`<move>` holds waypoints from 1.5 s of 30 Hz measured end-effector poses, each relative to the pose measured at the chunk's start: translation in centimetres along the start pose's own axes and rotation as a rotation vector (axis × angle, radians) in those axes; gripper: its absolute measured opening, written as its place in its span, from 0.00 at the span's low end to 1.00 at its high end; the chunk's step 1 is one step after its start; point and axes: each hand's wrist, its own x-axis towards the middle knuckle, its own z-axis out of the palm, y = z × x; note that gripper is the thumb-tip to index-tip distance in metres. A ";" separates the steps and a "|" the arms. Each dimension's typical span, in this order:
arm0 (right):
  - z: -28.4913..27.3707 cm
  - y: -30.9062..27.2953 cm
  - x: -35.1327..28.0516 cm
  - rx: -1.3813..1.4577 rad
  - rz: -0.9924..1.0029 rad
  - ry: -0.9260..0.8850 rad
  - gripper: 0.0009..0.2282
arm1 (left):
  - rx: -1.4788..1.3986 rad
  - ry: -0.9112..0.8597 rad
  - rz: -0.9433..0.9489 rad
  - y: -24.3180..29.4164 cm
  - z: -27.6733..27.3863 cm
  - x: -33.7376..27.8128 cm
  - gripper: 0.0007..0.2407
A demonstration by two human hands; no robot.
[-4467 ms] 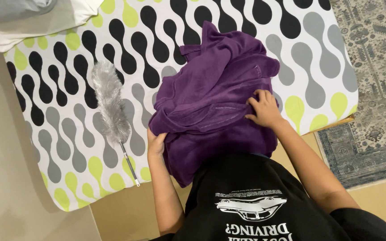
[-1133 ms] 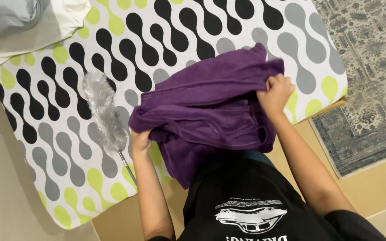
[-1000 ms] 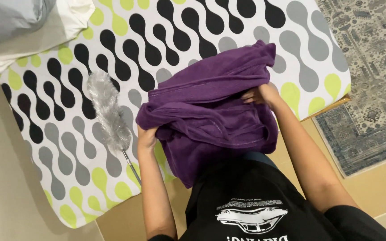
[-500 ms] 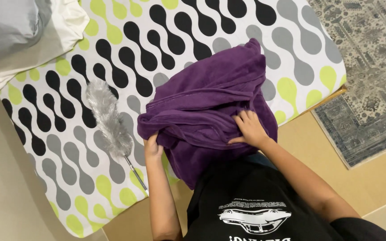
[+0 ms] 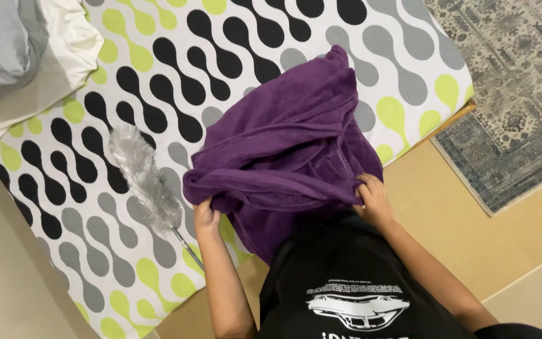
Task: Folding a purple plush blanket on a bed.
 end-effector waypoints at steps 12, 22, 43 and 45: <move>1.3 -6.2 6.6 -0.083 -0.156 -0.313 0.43 | 0.025 0.020 -0.039 -0.6 -0.1 0.1 0.18; -3.1 -2.9 10.1 -0.016 -0.041 -0.279 0.27 | 0.101 0.029 -0.028 -0.9 -1.1 -0.6 0.19; -4.6 -3.6 21.8 -0.214 -0.116 -0.543 0.42 | 0.605 -0.187 0.041 8.1 15.7 -6.3 0.30; -6.1 -3.5 21.8 -0.291 -0.181 -0.576 0.36 | 0.860 -0.118 0.045 8.9 16.1 -7.3 0.29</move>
